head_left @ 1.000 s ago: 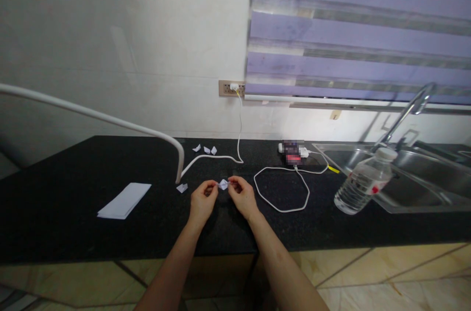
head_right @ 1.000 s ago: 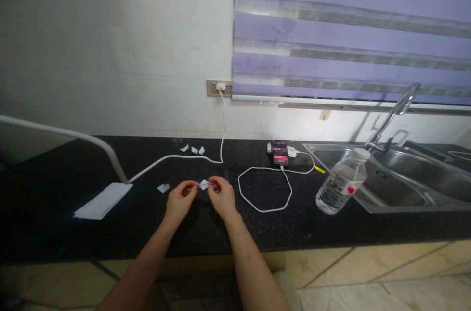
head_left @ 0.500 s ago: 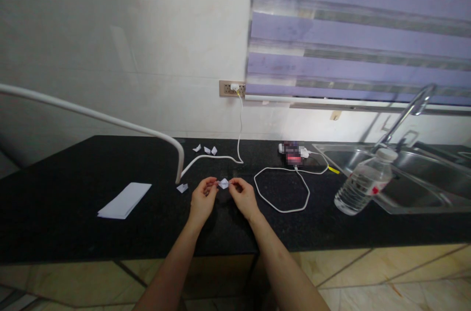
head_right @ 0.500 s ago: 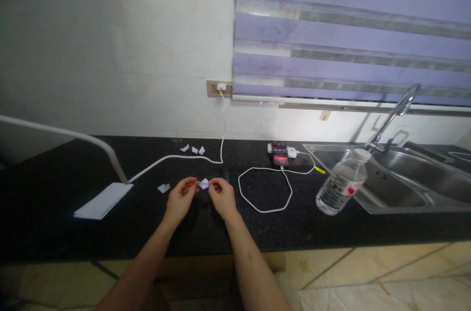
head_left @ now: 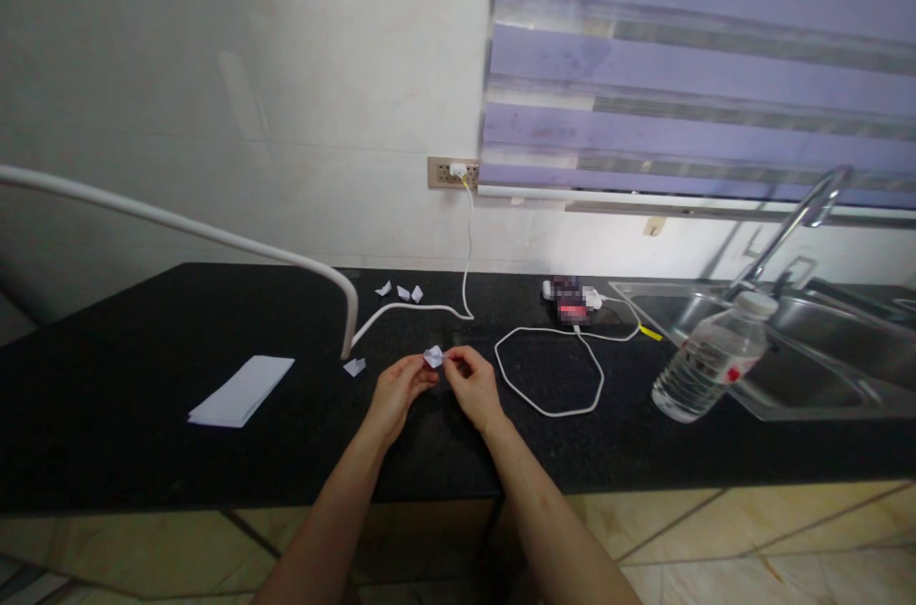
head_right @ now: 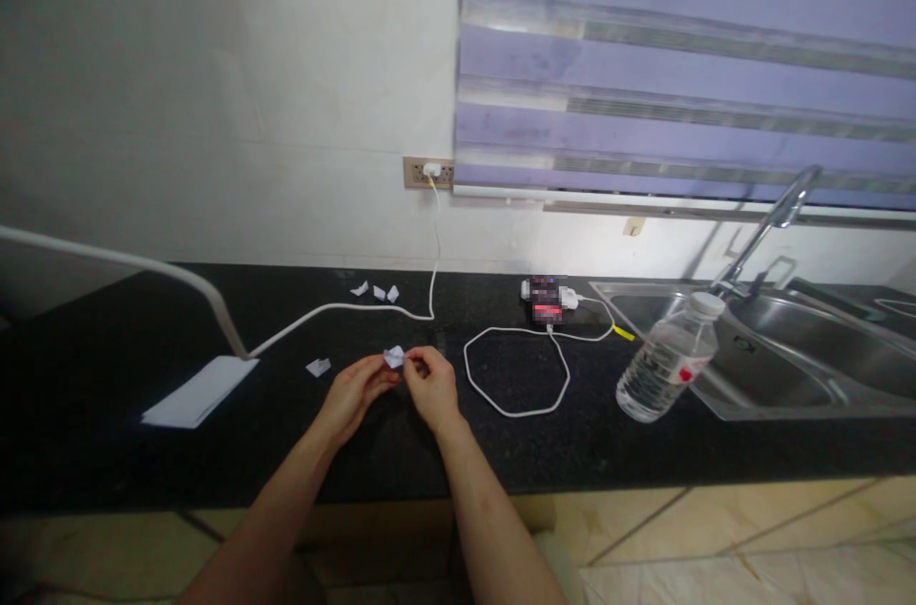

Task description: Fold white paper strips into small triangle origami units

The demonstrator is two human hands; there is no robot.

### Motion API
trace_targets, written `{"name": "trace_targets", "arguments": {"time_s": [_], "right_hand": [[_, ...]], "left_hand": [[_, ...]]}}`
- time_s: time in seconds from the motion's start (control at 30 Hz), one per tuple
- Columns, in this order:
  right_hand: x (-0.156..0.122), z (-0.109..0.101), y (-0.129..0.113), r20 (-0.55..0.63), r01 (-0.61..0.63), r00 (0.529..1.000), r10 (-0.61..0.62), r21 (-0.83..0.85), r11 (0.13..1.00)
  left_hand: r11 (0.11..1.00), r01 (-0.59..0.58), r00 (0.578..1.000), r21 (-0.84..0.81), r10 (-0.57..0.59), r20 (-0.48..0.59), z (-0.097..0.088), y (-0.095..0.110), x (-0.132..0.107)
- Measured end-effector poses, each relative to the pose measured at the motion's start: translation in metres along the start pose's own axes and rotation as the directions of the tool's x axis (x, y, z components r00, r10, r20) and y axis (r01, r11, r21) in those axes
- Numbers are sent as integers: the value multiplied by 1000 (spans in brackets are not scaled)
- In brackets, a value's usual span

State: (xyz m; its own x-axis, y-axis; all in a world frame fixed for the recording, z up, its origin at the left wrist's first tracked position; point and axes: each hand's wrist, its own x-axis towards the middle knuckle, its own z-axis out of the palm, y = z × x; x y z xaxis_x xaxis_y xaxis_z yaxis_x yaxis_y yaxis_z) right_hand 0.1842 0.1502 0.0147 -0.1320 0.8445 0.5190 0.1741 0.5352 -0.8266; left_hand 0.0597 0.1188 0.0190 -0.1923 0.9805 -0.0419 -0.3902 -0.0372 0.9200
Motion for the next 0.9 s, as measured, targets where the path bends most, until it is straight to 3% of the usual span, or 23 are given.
{"name": "trace_targets", "arguments": {"time_s": [0.27,0.9], "right_hand": [[-1,-1,-2,11,90,996,-89,-103,991],[-2,-1,-2,37,125,992,-121,-154,980]], "left_hand": [[1000,6,1000,9,-6,-4,-1,1,0],[997,33,999,-69,-32,24,-1,2,-1]]}}
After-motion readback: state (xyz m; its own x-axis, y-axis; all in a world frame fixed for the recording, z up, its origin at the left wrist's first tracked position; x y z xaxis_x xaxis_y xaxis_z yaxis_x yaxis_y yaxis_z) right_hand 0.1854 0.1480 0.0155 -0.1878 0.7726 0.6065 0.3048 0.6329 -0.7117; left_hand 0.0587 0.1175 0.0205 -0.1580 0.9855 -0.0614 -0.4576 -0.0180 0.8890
